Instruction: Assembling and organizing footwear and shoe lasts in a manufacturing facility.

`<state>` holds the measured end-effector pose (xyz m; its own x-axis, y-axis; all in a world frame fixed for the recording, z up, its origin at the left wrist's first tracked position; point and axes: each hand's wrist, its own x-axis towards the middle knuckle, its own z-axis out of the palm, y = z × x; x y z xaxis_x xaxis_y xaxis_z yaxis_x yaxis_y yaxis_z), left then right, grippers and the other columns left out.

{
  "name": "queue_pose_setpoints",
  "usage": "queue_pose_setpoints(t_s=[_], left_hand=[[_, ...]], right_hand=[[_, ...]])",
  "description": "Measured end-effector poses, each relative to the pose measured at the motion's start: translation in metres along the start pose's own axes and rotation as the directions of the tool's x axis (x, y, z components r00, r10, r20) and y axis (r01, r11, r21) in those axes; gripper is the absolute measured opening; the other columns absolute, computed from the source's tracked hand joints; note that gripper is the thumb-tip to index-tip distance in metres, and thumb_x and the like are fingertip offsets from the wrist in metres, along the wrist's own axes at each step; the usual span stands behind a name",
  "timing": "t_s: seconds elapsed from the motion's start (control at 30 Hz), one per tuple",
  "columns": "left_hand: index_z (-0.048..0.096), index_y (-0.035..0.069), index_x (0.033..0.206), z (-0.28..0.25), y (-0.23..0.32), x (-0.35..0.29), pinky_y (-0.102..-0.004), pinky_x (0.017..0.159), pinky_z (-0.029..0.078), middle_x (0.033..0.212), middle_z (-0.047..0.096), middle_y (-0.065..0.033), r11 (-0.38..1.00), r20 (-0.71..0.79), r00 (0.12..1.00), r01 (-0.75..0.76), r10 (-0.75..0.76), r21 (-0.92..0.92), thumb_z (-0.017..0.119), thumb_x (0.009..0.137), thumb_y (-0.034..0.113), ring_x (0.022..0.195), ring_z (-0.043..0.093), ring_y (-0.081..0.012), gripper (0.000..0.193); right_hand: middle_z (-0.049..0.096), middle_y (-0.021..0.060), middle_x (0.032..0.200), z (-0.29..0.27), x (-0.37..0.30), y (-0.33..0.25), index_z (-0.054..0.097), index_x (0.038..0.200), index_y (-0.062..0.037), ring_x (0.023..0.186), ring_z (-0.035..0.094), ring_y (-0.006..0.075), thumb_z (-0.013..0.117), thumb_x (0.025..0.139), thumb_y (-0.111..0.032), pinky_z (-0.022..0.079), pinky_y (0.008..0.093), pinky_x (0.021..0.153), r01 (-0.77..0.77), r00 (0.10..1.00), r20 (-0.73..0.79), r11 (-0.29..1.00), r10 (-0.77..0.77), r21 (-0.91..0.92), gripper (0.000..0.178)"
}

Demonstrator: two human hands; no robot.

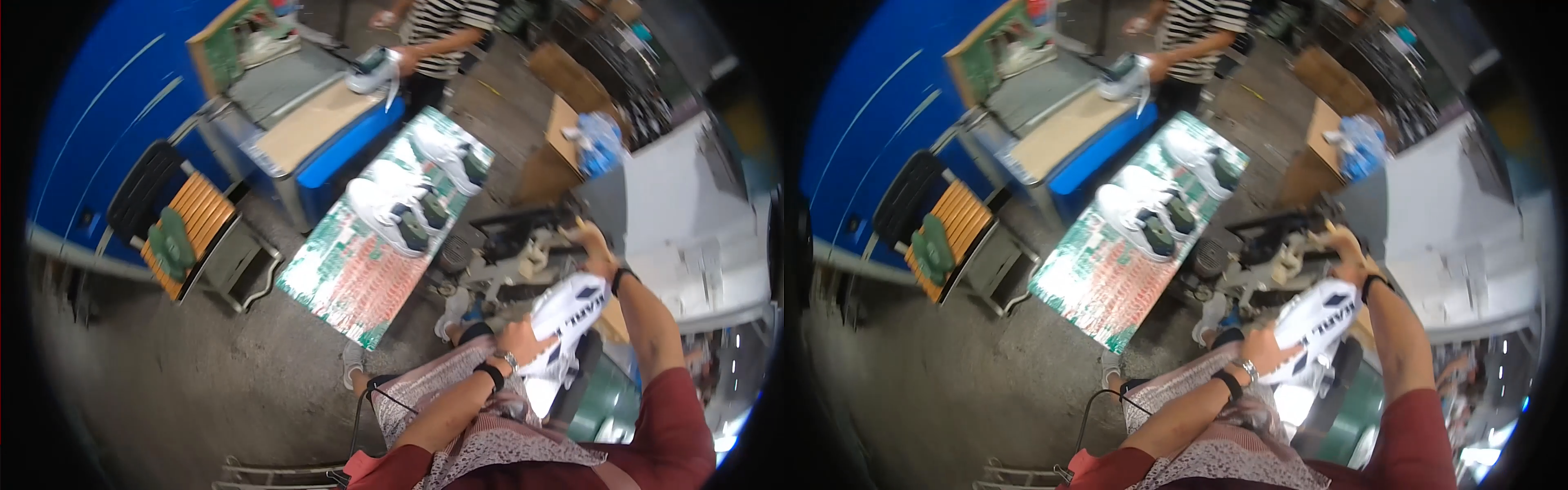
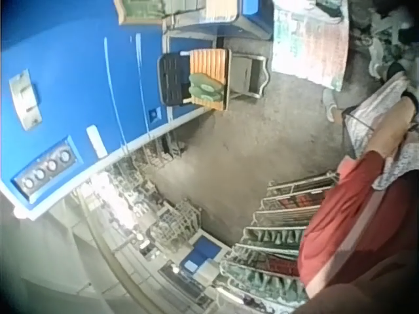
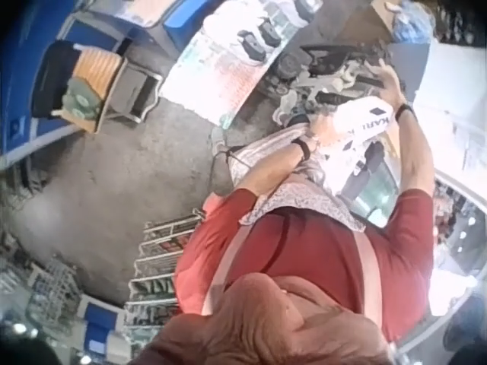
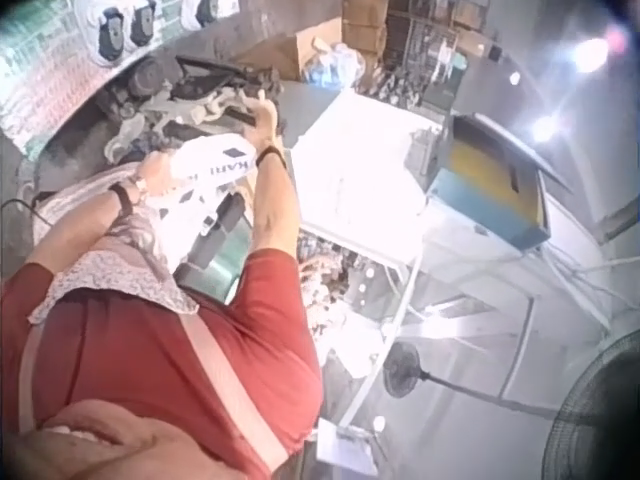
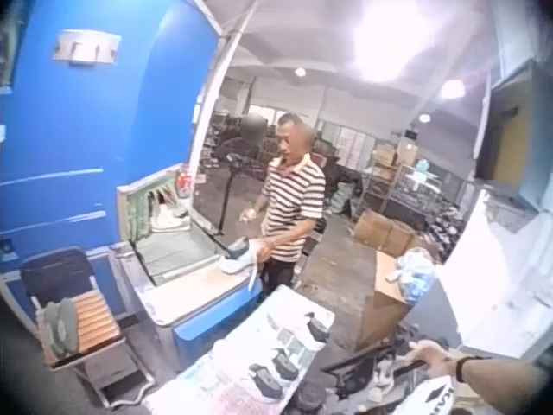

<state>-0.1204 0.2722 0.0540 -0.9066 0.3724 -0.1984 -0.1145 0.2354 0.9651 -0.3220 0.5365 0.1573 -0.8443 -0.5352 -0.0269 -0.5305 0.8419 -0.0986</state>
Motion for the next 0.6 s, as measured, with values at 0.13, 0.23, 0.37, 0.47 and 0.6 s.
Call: queue_pose_setpoints(t_s=[0.13, 0.23, 0.37, 0.47, 0.6], left_hand=[[0.065, -0.007, 0.114, -0.007, -0.011, 0.004, -0.0458, 0.073, 0.062, 0.083, 0.074, -0.0254, 0.990, -0.149, 0.980, -0.129, 0.135, 0.052, 0.087, 0.072, 0.057, 0.078, 0.075, -0.0399, 0.079], [0.064, -0.006, 0.115, -0.027, 0.003, 0.006, -0.0454, 0.076, 0.061, 0.091, 0.076, -0.0244, 0.997, -0.010, 0.997, -0.075, 0.075, -0.015, 0.089, 0.072, 0.052, 0.083, 0.076, -0.0385, 0.077], [0.062, -0.007, 0.128, -0.050, -0.007, -0.018, -0.0423, 0.078, 0.061, 0.095, 0.076, -0.0245, 0.976, 0.058, 0.980, -0.183, 0.191, -0.120, 0.091, 0.072, 0.047, 0.088, 0.077, -0.0355, 0.082], [0.063, -0.002, 0.129, -0.072, -0.044, -0.026, -0.0452, 0.079, 0.061, 0.098, 0.076, -0.0242, 0.935, 0.081, 0.934, -0.352, 0.347, 0.048, 0.092, 0.071, 0.049, 0.090, 0.076, -0.0392, 0.083], [0.065, -0.004, 0.122, -0.127, -0.061, -0.061, -0.0441, 0.081, 0.059, 0.104, 0.074, -0.0232, 0.834, 0.220, 0.858, -0.507, 0.464, 0.218, 0.096, 0.064, 0.039, 0.094, 0.074, -0.0373, 0.078]], right_hand=[[0.071, 0.0131, 0.107, 0.001, -0.006, -0.017, 0.070, 0.119, -0.0055, 0.104, 0.067, 0.0256, 0.081, 0.075, -0.027, 0.053, 0.0406, 0.093, -0.399, 0.912, 0.089, 0.916, 0.400, -0.037, 0.051], [0.072, 0.0129, 0.100, -0.031, -0.003, -0.061, 0.070, 0.118, -0.0053, 0.099, 0.069, 0.0257, 0.078, 0.080, -0.032, 0.055, 0.0393, 0.089, -0.876, 0.425, 0.326, 0.474, 0.844, -0.085, 0.048], [0.071, 0.0207, 0.122, -0.022, -0.045, -0.059, 0.072, 0.123, -0.0026, 0.117, 0.067, 0.0339, 0.060, 0.095, -0.042, 0.049, 0.0466, 0.101, -0.682, 0.531, 0.560, 0.713, 0.636, -0.163, 0.050], [0.068, 0.0271, 0.130, -0.048, -0.049, -0.155, 0.070, 0.121, 0.0063, 0.117, 0.066, 0.0416, 0.053, 0.098, -0.057, 0.049, 0.0473, 0.102, -0.927, 0.368, 0.476, 0.356, 0.799, 0.119, 0.070], [0.072, 0.0208, 0.121, 0.050, -0.133, -0.180, 0.069, 0.123, 0.0053, 0.110, 0.070, 0.0309, 0.060, 0.094, -0.065, 0.056, 0.0441, 0.088, -0.830, 0.465, 0.417, 0.221, 0.781, 0.512, 0.076]])
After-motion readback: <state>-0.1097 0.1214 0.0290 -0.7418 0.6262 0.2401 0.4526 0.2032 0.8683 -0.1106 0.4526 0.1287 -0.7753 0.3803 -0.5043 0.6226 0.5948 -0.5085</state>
